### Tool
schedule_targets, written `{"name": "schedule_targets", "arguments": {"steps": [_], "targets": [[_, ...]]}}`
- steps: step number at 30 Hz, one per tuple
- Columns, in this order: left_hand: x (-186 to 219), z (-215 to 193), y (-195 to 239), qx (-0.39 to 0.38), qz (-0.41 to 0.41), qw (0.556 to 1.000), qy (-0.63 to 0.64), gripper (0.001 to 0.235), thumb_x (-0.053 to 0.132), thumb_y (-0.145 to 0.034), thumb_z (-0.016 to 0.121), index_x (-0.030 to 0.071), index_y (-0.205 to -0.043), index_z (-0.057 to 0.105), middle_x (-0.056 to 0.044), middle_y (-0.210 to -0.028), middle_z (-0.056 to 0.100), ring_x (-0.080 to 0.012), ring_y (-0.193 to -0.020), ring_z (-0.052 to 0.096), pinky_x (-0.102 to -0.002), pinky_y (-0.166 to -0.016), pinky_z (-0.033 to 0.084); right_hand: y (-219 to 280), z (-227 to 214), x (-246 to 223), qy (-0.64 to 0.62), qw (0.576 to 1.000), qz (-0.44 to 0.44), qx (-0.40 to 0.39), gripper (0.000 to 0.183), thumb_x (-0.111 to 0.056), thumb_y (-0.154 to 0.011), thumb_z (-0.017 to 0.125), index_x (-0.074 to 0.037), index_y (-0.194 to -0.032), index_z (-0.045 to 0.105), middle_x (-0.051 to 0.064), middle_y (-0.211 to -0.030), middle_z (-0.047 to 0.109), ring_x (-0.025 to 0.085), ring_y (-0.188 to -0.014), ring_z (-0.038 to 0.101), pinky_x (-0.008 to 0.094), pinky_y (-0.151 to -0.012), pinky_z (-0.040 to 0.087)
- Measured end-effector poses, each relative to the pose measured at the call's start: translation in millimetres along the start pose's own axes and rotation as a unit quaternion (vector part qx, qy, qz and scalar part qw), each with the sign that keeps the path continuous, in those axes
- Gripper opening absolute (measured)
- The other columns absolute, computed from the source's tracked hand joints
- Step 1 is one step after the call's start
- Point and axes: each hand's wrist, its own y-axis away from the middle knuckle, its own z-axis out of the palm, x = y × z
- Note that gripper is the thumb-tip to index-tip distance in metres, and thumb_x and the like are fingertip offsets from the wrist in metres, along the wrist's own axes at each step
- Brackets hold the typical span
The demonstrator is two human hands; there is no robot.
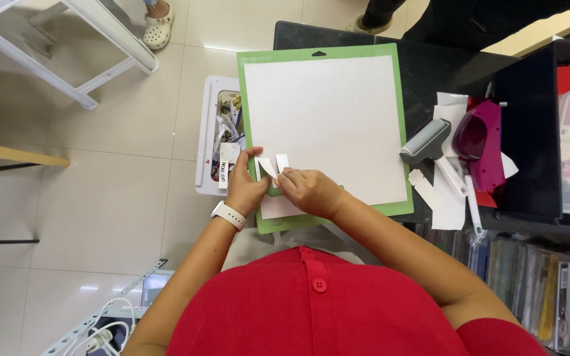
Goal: Operating a paper cutting machine, weeding cutouts from a mat, and folding the paper into shapes.
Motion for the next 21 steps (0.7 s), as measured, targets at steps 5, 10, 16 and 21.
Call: {"name": "schedule_targets", "arguments": {"steps": [5, 10, 16, 21], "targets": [[2, -14, -4, -0.024, -0.059, 0.997, 0.037, 0.07, 0.008, -0.073, 0.079, 0.016, -0.138, 0.054, -0.022, -0.121, 0.07, -0.0396, -0.11, 0.069, -0.045, -0.093, 0.058, -35, -53, -10, -0.01, 0.996, 0.007, 0.085, 0.01, -0.012, -0.096, 0.066, -0.002, -0.097, 0.068, 0.012, -0.08, 0.068, 0.024, -0.076, 0.075, 0.027, -0.066, 0.063], [4, -21, -13, -0.043, -0.046, 0.997, 0.045, 0.071, 0.002, -0.075, 0.078, 0.015, -0.14, 0.051, -0.024, -0.118, 0.069, -0.0418, -0.106, 0.07, -0.048, -0.088, 0.059, -24, -99, 9, -0.03, 0.99, 0.06, 0.121, 0.012, -0.012, -0.099, 0.062, -0.002, -0.099, 0.07, 0.012, -0.081, 0.068, 0.027, -0.076, 0.074, 0.032, -0.06, 0.062], [13, -40, -15, -0.03, -0.027, 0.999, 0.02, 0.075, -0.002, -0.081, 0.075, 0.022, -0.147, 0.051, -0.025, -0.115, 0.066, -0.048, -0.1, 0.071, -0.051, -0.081, 0.063, 85, -146, 34, 0.055, 0.959, 0.255, 0.112, 0.011, -0.003, -0.1, 0.066, -0.003, -0.105, 0.075, 0.009, -0.097, 0.077, 0.027, -0.083, 0.075, 0.035, -0.07, 0.061], [-8, -53, -34, 0.097, 0.081, 0.982, -0.138, 0.058, 0.007, -0.081, 0.086, 0.016, -0.135, 0.065, -0.018, -0.107, 0.058, -0.0369, -0.08, 0.067, -0.044, -0.067, 0.059, 191, -165, 20, 0.197, 0.931, 0.301, 0.062, 0.015, 0.0, -0.095, 0.076, -0.001, -0.11, 0.077, 0.012, -0.108, 0.079, 0.027, -0.095, 0.077, 0.034, -0.087, 0.062]]}}
